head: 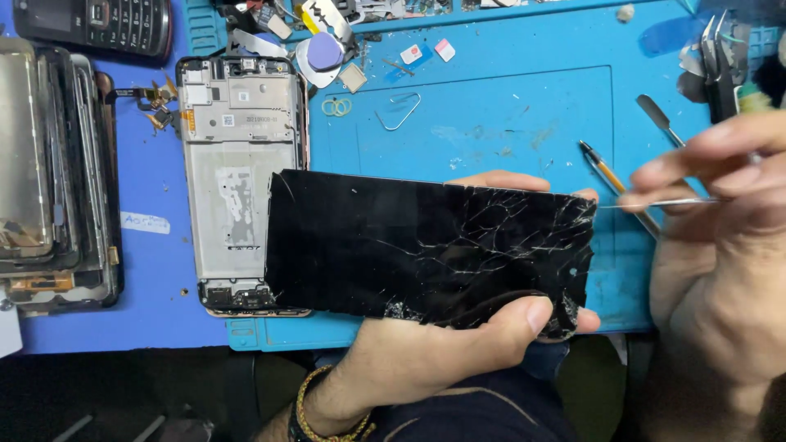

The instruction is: Removing fragments and cleaning a broken smartphone screen using tweezers and a scraper.

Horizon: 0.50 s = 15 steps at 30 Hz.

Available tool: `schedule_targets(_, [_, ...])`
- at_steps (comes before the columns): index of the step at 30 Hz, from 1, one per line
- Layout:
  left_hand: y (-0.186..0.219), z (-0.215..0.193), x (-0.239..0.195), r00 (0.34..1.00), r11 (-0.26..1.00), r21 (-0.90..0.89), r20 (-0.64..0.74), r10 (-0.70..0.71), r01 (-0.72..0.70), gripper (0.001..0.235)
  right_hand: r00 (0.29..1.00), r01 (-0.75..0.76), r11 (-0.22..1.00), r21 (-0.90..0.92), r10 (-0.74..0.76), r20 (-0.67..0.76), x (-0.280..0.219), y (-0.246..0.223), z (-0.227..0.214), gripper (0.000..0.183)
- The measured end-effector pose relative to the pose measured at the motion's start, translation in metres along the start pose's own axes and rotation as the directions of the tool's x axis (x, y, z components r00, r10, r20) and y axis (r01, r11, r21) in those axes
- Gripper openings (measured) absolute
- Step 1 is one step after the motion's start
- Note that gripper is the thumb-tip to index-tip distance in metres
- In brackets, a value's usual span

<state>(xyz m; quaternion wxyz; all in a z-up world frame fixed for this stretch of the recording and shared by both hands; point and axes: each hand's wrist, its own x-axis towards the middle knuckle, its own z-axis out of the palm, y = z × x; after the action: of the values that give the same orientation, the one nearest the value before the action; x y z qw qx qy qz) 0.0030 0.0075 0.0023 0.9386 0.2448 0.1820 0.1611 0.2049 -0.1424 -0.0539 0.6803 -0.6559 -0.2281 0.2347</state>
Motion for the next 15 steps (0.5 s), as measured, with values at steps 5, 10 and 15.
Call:
schedule_targets(5, [0.0019,0.0037,0.0027,1.0,0.999,0.054,-0.027,-0.003,0.004,0.068,0.995,0.056,0.994,-0.096,-0.048,0.082,0.0006,-0.002,0.0007,0.024])
schedule_targets(10, [-0.0001,0.0011,0.0005,1.0,0.997,0.079,-0.018,0.005,-0.003,0.068,0.985,0.097,0.983,-0.158,-0.072,0.154,-0.0001,-0.0032,0.0024,0.029])
schedule_targets(15, [-0.0032,-0.0005,0.0007,1.0,0.997,0.072,0.004,0.01,-0.01,0.069,0.967,0.154,0.963,-0.219,-0.102,0.232,0.0007,-0.0045,0.0018,0.034])
